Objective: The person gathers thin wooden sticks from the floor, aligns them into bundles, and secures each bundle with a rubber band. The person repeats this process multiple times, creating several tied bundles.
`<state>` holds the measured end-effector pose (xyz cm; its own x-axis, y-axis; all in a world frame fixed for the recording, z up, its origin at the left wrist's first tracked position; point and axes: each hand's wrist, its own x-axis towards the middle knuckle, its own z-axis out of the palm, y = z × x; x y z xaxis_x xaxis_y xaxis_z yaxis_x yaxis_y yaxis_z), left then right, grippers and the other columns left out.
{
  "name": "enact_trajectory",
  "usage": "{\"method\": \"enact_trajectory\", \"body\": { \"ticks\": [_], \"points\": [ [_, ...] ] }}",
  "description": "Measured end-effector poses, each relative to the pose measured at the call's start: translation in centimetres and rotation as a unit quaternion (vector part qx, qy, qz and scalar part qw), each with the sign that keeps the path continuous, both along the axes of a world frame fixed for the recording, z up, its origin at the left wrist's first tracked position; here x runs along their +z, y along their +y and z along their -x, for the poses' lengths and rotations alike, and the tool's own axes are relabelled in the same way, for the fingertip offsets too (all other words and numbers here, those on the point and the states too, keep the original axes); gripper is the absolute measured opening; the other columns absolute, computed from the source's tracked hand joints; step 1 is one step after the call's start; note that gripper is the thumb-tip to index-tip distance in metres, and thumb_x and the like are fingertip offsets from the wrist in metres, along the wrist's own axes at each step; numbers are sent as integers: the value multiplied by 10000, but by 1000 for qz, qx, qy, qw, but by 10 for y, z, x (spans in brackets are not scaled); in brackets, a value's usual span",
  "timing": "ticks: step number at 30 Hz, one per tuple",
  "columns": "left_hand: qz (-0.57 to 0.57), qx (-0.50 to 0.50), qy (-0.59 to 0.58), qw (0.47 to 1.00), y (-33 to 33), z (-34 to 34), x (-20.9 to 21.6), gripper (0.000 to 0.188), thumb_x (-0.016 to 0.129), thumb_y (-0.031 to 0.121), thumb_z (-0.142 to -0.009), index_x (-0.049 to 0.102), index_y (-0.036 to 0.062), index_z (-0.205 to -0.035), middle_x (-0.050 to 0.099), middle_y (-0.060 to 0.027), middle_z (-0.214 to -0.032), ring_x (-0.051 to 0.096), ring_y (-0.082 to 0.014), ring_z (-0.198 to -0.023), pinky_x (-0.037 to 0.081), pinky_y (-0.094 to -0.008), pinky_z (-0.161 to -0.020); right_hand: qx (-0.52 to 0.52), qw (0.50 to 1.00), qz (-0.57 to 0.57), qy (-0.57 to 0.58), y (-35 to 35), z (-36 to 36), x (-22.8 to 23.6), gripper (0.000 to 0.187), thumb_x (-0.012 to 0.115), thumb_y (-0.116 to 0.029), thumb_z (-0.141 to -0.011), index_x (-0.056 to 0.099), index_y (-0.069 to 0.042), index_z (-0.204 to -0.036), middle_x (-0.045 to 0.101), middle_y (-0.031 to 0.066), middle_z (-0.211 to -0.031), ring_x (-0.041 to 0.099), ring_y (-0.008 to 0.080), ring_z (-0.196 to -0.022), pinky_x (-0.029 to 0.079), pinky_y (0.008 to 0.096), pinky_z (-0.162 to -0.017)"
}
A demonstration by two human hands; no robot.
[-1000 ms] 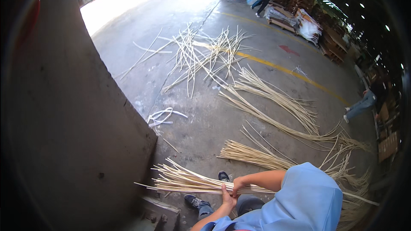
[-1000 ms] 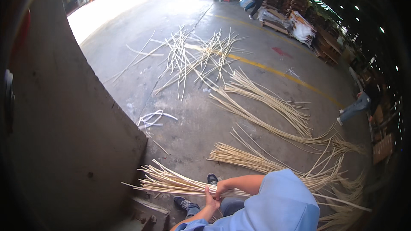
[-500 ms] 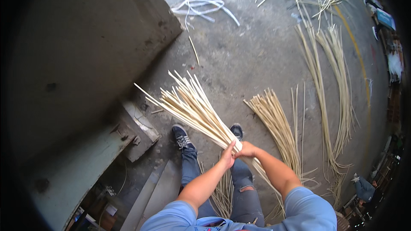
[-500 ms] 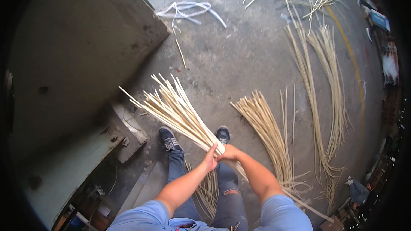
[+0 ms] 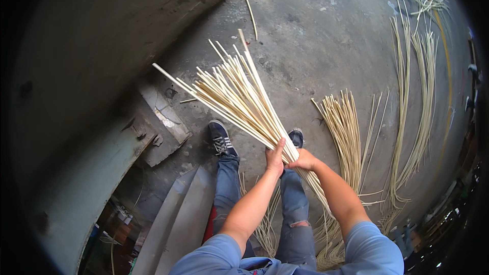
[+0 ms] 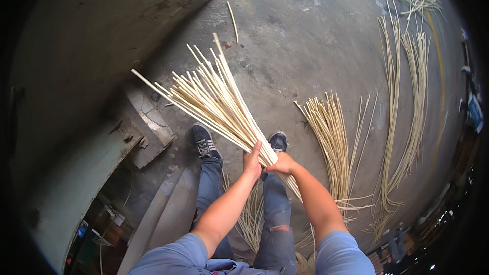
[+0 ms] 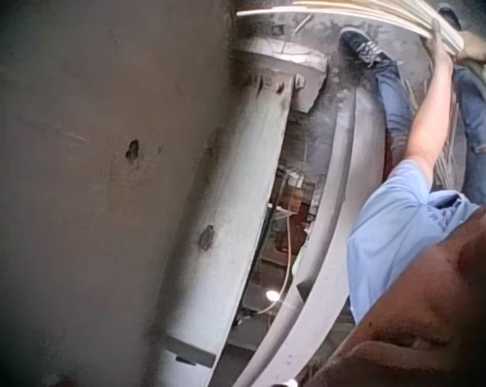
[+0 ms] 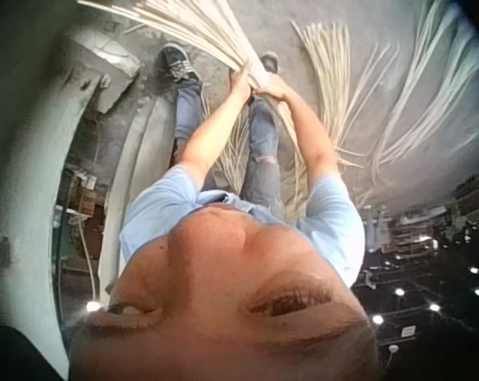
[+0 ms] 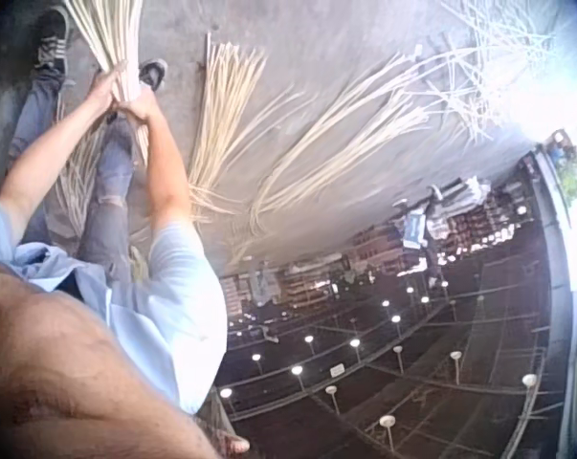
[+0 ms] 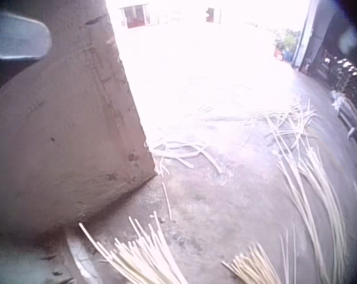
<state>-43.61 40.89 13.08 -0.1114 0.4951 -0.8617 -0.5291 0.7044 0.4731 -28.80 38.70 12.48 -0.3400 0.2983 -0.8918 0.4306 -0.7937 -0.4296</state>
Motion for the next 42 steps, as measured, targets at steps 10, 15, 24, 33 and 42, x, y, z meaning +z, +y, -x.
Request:
{"method": "enact_trajectory", "body": {
  "ticks": [10, 15, 24, 33, 42],
  "points": [
    [93, 31, -102, 990, 54, 51, -8, 670, 875, 279, -849, 586, 0, -1385, 674, -91, -1282, 661, -206, -1125, 544, -369, -980, -35, 998, -5, -51, 36, 48, -7, 731, 960, -298, -643, 691, -38, -1270, 745, 114, -1192, 704, 235, -1078, 538, 380, -996],
    [-1, 11, -182, 983, 255, 169, -61, 646, 881, 350, -844, 592, -1, -1303, 696, -89, -1131, 705, -210, -1022, 629, -380, -828, -199, 968, -57, 139, 249, 163, -42, 559, 882, -228, -779, 651, 8, -1231, 735, 110, -1057, 700, 190, -902, 586, 347, -827],
    [-7, 4, -137, 990, 173, 151, -48, 608, 806, 379, -917, 582, -20, -1317, 727, -147, -1047, 751, -261, -878, 632, -370, -788, -164, 976, 90, 114, 200, 149, -30, 490, 863, -224, -771, 696, 36, -1151, 751, 150, -955, 736, 236, -810, 606, 356, -783],
    [91, -16, -159, 983, 28, 56, 16, 606, 824, 311, -907, 596, 1, -1375, 689, -87, -1264, 677, -207, -1124, 559, -370, -974, -92, 988, 113, 45, 56, 42, 37, 639, 910, -318, -691, 721, -7, -1216, 753, 125, -1106, 705, 223, -992, 547, 355, -928],
    [135, 2, -226, 965, 48, 80, 23, 653, 841, 245, -888, 544, 28, -1427, 650, -69, -1315, 633, -200, -1192, 526, -374, -1038, -51, 980, 177, 72, 67, 57, 27, 611, 917, -292, -710, 726, -43, -1235, 751, 101, -1153, 685, 206, -1071, 530, 352, -991]
  ]
}}
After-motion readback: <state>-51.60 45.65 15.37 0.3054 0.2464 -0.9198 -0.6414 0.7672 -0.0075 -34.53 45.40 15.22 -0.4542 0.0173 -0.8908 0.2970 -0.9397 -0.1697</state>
